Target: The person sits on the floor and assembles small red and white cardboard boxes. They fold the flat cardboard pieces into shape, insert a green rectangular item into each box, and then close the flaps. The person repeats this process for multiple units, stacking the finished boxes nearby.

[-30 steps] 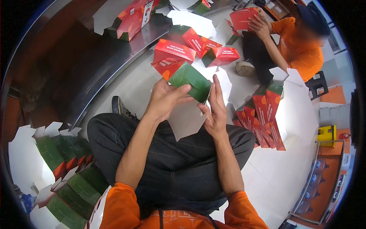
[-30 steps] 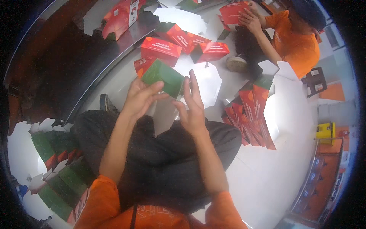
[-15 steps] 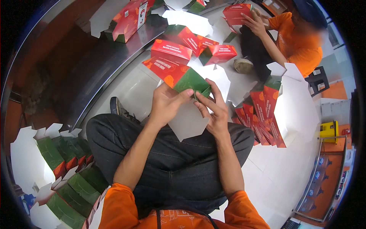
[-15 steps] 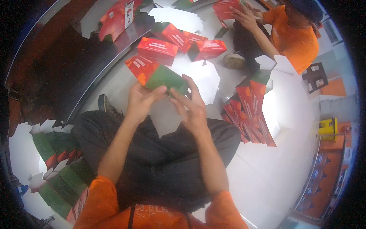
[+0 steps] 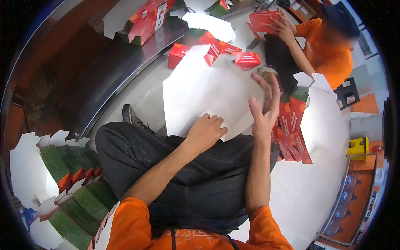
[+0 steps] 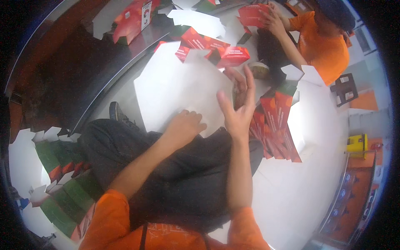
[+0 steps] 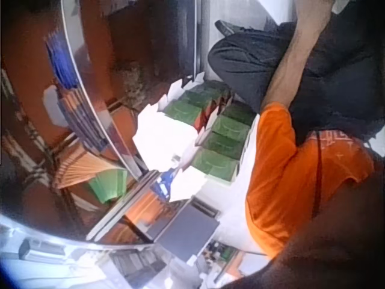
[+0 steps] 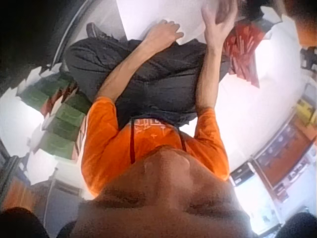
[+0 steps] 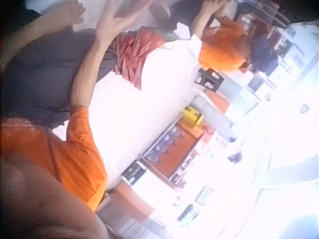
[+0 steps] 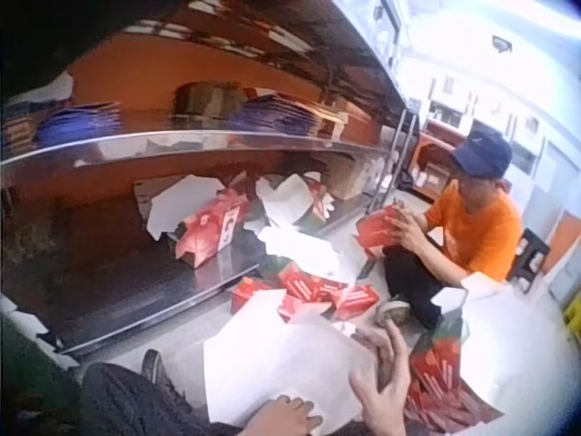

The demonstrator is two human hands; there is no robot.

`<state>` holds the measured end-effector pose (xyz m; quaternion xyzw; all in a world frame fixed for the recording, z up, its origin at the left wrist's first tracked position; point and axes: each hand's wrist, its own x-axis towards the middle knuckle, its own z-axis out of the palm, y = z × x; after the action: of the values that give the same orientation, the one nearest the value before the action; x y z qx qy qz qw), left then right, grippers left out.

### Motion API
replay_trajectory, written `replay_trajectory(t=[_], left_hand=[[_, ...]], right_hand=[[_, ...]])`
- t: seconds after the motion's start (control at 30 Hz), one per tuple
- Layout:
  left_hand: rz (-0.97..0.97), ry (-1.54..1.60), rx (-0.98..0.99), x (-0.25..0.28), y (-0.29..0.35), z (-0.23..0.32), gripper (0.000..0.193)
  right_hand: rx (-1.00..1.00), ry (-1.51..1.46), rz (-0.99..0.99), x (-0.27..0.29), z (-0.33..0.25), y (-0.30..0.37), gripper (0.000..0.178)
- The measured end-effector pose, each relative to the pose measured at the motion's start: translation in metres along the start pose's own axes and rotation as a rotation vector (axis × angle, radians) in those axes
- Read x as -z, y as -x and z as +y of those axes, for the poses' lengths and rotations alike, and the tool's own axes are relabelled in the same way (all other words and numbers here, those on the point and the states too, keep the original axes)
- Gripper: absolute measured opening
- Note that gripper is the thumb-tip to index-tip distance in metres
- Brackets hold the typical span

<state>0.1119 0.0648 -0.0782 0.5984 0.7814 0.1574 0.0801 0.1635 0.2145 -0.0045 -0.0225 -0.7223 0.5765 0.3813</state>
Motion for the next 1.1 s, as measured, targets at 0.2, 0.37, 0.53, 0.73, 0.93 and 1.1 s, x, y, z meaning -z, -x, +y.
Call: replay_trajectory(t=[0.2,0.37,0.53,0.73,0.93,1.1], left_hand=[[0.521,1.497,0.166,0.02,0.001,-0.03,0.068],[0.669,1.907,0.473,0.046,0.008,-0.048,0.052],[0.622,2.099,0.281,0.045,0.015,-0.051,0.05],[0.662,2.09,0.222,0.05,0.012,-0.033,0.05],[0.779,1.765,0.3,0.048,0.012,-0.026,0.048],[0.726,1.598,0.249,0.045,0.009,-0.021,0.046]], right_hand=[[0.011,0.271,-0.4,-0.001,-0.002,0.016,0.032],[0.052,0.146,-0.584,-0.023,-0.012,0.036,0.052],[0.086,0.064,-0.434,-0.016,0.006,0.038,0.057],[0.127,0.405,-0.165,-0.026,0.009,0.044,0.047],[0.23,0.629,-0.261,-0.03,0.006,0.044,0.05],[0.142,0.713,-0.222,-0.039,0.014,0.054,0.056]])
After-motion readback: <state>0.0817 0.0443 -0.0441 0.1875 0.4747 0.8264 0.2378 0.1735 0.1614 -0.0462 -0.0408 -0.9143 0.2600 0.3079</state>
